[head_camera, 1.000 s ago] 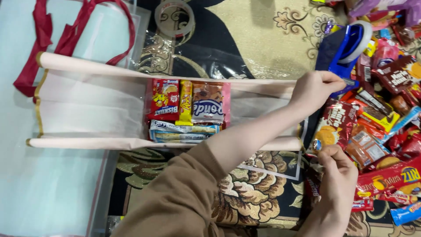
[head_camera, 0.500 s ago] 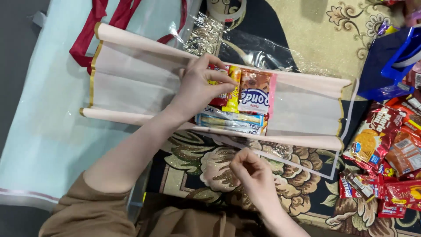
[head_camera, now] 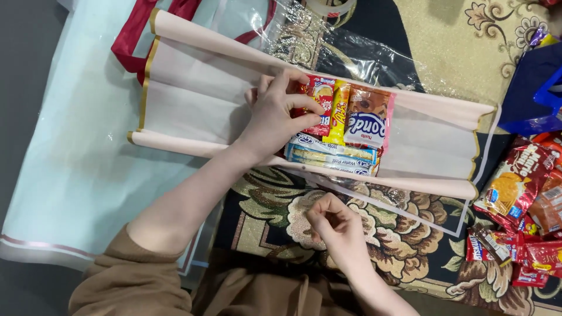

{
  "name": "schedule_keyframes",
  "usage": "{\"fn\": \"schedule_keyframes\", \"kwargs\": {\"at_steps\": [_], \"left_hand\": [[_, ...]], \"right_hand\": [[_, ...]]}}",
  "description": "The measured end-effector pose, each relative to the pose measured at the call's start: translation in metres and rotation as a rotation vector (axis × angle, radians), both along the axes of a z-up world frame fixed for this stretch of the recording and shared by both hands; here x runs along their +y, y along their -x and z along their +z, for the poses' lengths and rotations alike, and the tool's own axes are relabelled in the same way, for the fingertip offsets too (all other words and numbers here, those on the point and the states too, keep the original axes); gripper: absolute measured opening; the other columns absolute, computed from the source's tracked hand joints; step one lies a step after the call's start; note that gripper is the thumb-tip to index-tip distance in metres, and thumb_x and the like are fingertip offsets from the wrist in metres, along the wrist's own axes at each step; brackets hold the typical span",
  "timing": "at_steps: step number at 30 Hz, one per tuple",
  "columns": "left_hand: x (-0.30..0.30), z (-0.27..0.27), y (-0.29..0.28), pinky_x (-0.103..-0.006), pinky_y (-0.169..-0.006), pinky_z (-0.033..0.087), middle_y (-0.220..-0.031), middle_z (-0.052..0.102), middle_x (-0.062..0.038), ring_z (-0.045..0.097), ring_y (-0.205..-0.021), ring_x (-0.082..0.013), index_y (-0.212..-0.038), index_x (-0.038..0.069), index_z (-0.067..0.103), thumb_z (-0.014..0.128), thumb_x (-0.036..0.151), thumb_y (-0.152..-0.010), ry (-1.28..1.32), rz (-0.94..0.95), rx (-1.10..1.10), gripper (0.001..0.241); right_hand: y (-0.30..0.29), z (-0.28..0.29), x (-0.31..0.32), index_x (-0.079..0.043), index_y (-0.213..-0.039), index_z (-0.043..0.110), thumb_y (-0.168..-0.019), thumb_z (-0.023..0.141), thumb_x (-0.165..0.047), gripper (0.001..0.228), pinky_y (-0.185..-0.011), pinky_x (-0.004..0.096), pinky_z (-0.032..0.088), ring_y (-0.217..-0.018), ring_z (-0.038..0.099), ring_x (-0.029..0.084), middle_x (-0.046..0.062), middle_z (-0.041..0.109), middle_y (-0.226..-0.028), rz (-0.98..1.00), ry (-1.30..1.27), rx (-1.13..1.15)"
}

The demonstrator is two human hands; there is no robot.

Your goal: Assembling a snack bouquet by arranging items on paper, wrapping them in plastic, and tying a decorative ribbon.

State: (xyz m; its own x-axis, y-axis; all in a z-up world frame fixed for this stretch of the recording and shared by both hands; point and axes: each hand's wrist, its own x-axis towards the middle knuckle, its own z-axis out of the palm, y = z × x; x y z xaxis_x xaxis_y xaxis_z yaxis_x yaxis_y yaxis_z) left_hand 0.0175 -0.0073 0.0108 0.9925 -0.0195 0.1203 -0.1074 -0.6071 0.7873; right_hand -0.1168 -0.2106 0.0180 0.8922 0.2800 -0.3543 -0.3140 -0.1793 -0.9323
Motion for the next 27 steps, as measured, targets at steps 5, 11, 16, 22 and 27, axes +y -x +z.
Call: {"fn": "schedule_keyframes", "kwargs": {"at_steps": [5, 11, 16, 22, 27], "left_hand": [[0.003, 0.001, -0.001, -0.0439, -0.095, 0.028, -0.131, 0.05, 0.003, 0.043, -0.121, -0.025, -0.104, 0.028, 0.062, 0.079, 0.035, -0.081, -0.075, -0.005, -0.012, 0.029], [-0.004, 0.01, 0.008, -0.0453, -0.097, 0.032, -0.123, 0.045, -0.002, 0.048, -0.118, -0.0245, -0.114, 0.023, 0.053, 0.075, 0.037, -0.081, -0.035, 0.042, 0.043, 0.043], [-0.008, 0.033, 0.064, -0.0305, -0.073, 0.047, -0.097, 0.056, -0.006, 0.054, -0.076, -0.0147, -0.098, 0.008, 0.059, 0.059, 0.022, -0.1, 0.242, 0.066, -0.06, 0.014], [-0.018, 0.023, 0.138, -0.0271, -0.066, 0.046, -0.086, 0.064, 0.0, 0.057, -0.069, -0.0117, -0.092, 0.011, 0.07, 0.065, 0.023, -0.095, 0.393, 0.08, 0.286, 0.013], [-0.028, 0.008, 0.152, -0.023, -0.065, 0.044, -0.082, 0.059, 0.004, 0.051, -0.067, -0.008, -0.088, 0.012, 0.077, 0.076, 0.016, -0.088, 0.559, 0.17, 0.459, 0.005]], "right_hand": [[0.002, -0.008, 0.001, -0.01, -0.08, 0.063, -0.092, 0.062, -0.009, 0.013, -0.057, 0.023, 0.051, -0.051, 0.056, 0.007, 0.001, 0.062, -0.066, 0.013, -0.01, 0.013], [0.0, -0.005, 0.001, -0.009, -0.079, 0.063, -0.091, 0.064, -0.011, 0.013, -0.055, 0.023, 0.048, -0.051, 0.055, 0.007, 0.001, 0.062, -0.066, -0.011, -0.032, 0.101], [-0.003, 0.001, 0.001, -0.01, -0.079, 0.064, -0.093, 0.066, -0.012, 0.015, -0.055, 0.023, 0.049, -0.048, 0.053, 0.006, 0.001, 0.06, -0.059, -0.017, -0.099, 0.15], [-0.001, -0.007, -0.001, -0.007, -0.082, 0.063, -0.092, 0.07, -0.013, 0.014, -0.047, 0.023, 0.039, -0.048, 0.05, 0.01, 0.004, 0.058, -0.06, -0.049, -0.234, 0.259], [-0.002, -0.009, -0.001, -0.006, -0.083, 0.065, -0.093, 0.073, -0.018, 0.018, -0.046, 0.023, 0.037, -0.049, 0.048, 0.01, 0.004, 0.057, -0.061, -0.031, -0.238, 0.301]]}}
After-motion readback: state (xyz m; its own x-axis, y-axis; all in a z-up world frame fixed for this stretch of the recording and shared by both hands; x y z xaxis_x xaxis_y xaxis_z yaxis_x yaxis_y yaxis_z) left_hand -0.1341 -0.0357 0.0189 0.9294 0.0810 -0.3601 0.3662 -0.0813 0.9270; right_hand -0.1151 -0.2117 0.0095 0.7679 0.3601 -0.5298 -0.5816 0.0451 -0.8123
